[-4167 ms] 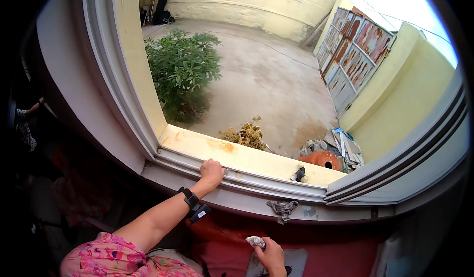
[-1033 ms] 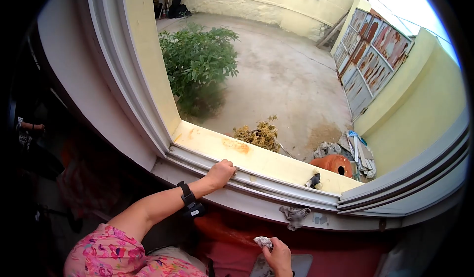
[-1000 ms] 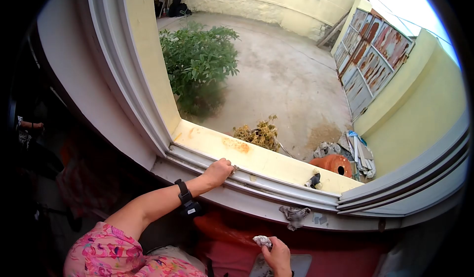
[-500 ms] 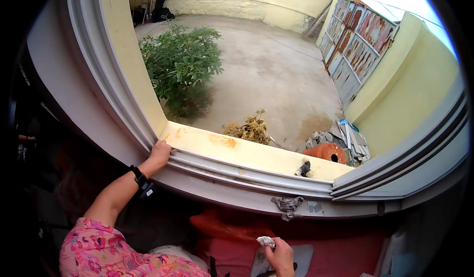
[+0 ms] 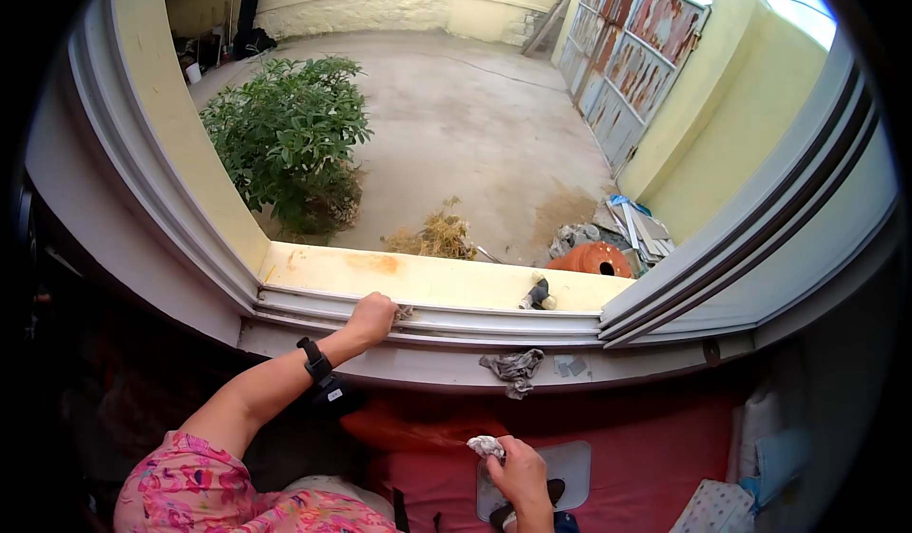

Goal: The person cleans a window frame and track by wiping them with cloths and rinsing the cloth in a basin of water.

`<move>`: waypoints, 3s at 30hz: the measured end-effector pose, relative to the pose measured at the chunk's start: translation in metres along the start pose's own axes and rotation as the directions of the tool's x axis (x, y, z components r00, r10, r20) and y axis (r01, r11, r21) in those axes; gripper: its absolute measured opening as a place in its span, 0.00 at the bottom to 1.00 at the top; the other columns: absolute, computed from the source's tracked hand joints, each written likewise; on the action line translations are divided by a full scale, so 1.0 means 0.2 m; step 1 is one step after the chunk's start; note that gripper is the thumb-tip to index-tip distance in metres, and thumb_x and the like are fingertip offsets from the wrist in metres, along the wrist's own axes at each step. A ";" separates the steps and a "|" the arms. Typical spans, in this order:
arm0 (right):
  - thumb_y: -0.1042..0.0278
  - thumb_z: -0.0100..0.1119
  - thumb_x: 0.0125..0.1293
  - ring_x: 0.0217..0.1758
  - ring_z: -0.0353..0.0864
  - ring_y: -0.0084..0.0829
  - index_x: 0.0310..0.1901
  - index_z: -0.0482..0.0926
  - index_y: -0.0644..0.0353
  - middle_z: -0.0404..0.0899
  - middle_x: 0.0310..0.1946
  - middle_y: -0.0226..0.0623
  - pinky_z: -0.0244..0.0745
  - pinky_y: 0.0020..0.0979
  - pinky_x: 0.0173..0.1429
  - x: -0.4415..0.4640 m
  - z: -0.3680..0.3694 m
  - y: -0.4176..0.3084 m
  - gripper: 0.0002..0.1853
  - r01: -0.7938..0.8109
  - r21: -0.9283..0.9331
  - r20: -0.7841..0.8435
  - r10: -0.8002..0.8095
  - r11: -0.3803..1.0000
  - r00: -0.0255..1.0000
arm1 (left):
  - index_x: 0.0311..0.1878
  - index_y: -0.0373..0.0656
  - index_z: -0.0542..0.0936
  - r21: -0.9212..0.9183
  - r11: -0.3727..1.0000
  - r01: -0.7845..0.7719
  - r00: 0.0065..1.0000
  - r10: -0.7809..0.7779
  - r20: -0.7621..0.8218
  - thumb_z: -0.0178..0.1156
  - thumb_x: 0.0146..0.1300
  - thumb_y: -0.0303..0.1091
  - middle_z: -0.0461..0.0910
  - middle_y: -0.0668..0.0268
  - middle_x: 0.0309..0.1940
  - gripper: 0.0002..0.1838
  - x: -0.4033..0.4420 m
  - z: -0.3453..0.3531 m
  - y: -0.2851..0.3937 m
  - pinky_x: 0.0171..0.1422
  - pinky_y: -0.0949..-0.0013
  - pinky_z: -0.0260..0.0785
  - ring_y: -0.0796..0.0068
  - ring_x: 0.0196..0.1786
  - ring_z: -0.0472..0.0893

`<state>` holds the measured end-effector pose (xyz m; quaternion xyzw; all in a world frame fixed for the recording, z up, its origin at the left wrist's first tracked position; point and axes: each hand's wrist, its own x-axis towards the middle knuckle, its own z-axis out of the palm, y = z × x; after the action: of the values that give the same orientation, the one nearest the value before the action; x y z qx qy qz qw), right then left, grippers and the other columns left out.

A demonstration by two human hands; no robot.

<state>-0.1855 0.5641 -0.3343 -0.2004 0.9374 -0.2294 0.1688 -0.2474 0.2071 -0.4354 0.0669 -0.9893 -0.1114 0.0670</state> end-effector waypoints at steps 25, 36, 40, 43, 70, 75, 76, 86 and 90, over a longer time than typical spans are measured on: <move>0.62 0.60 0.53 0.41 0.78 0.46 0.41 0.76 0.56 0.79 0.35 0.42 0.73 0.41 0.44 -0.04 -0.04 0.16 0.14 -0.032 0.047 -0.039 0.034 0.998 0.999 | 0.29 0.39 0.80 -0.306 0.819 -0.486 0.863 0.505 -0.018 0.54 0.52 0.28 0.77 0.55 0.30 0.07 0.58 0.15 0.87 0.46 0.59 0.71 0.54 0.40 0.77; 0.63 0.60 0.53 0.41 0.79 0.47 0.40 0.77 0.59 0.79 0.36 0.45 0.74 0.41 0.45 0.06 -0.04 0.12 0.14 -0.005 0.093 -0.038 0.008 0.996 0.999 | 0.30 0.36 0.81 -0.052 0.901 -0.430 0.900 0.432 0.052 0.55 0.49 0.24 0.78 0.57 0.33 0.07 0.32 0.09 0.58 0.44 0.63 0.73 0.59 0.41 0.77; 0.64 0.61 0.52 0.41 0.79 0.47 0.40 0.77 0.60 0.80 0.36 0.45 0.74 0.40 0.45 0.09 -0.01 0.08 0.14 0.008 0.085 -0.016 -0.006 0.996 1.000 | 0.28 0.36 0.81 -0.015 0.948 -0.317 0.940 0.316 0.127 0.55 0.48 0.24 0.77 0.58 0.34 0.06 0.07 -0.10 0.14 0.45 0.63 0.73 0.59 0.42 0.76; 0.64 0.61 0.51 0.41 0.79 0.47 0.40 0.77 0.60 0.80 0.35 0.45 0.74 0.40 0.45 0.10 0.00 0.05 0.15 -0.010 0.063 0.006 0.010 0.998 1.000 | 0.27 0.37 0.80 0.035 0.966 -0.256 0.959 0.249 0.135 0.55 0.47 0.23 0.77 0.58 0.34 0.06 -0.12 -0.20 -0.19 0.45 0.63 0.73 0.59 0.43 0.76; 0.64 0.62 0.51 0.40 0.79 0.47 0.38 0.78 0.60 0.80 0.34 0.47 0.74 0.40 0.45 0.06 0.04 -0.07 0.14 0.000 0.029 0.052 -0.002 1.000 0.999 | 0.47 0.37 0.75 -0.737 0.577 0.352 0.928 -0.316 0.195 0.44 0.59 0.23 0.77 0.63 0.32 0.14 -0.40 -0.34 -0.89 0.44 0.72 0.70 0.75 0.39 0.76; 0.65 0.62 0.51 0.40 0.79 0.47 0.38 0.78 0.61 0.80 0.34 0.47 0.74 0.40 0.45 0.06 0.05 -0.07 0.13 0.026 0.030 0.040 -0.027 0.999 0.999 | 0.48 0.39 0.75 -0.970 0.132 0.202 0.913 -0.385 0.138 0.41 0.60 0.19 0.75 0.69 0.33 0.17 -0.34 -0.31 -0.70 0.42 0.75 0.69 0.78 0.37 0.74; 0.65 0.62 0.51 0.40 0.79 0.47 0.38 0.78 0.61 0.80 0.34 0.47 0.74 0.40 0.45 0.06 0.05 -0.07 0.13 0.028 0.028 0.043 -0.029 0.999 0.999 | 0.48 0.40 0.75 -0.984 0.054 0.172 0.900 -0.415 0.135 0.40 0.60 0.19 0.75 0.69 0.33 0.18 -0.33 -0.32 -0.66 0.41 0.76 0.69 0.79 0.35 0.73; 0.65 0.62 0.50 0.39 0.79 0.47 0.37 0.78 0.61 0.80 0.33 0.46 0.74 0.40 0.44 0.06 0.09 -0.01 0.13 0.085 0.010 -0.010 -0.084 0.996 0.996 | 0.35 0.41 0.80 -0.220 0.959 0.179 0.899 -0.250 -0.359 0.50 0.51 0.20 0.77 0.58 0.33 0.11 -0.37 -0.22 -0.65 0.48 0.60 0.70 0.54 0.41 0.75; 0.64 0.63 0.50 0.39 0.79 0.47 0.37 0.78 0.61 0.80 0.33 0.46 0.74 0.40 0.43 0.05 0.08 0.00 0.13 0.086 0.022 -0.023 -0.085 0.996 0.996 | 0.39 0.37 0.78 -0.074 0.997 0.004 0.977 -0.020 -0.214 0.51 0.49 0.19 0.73 0.58 0.47 0.13 -0.46 -0.34 -0.62 0.55 0.60 0.69 0.55 0.51 0.72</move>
<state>-0.1873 0.5537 -0.3495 -0.2359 0.9272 -0.2491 0.1506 -0.1325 0.0857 -0.4088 0.0821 -0.9711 -0.1399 0.1752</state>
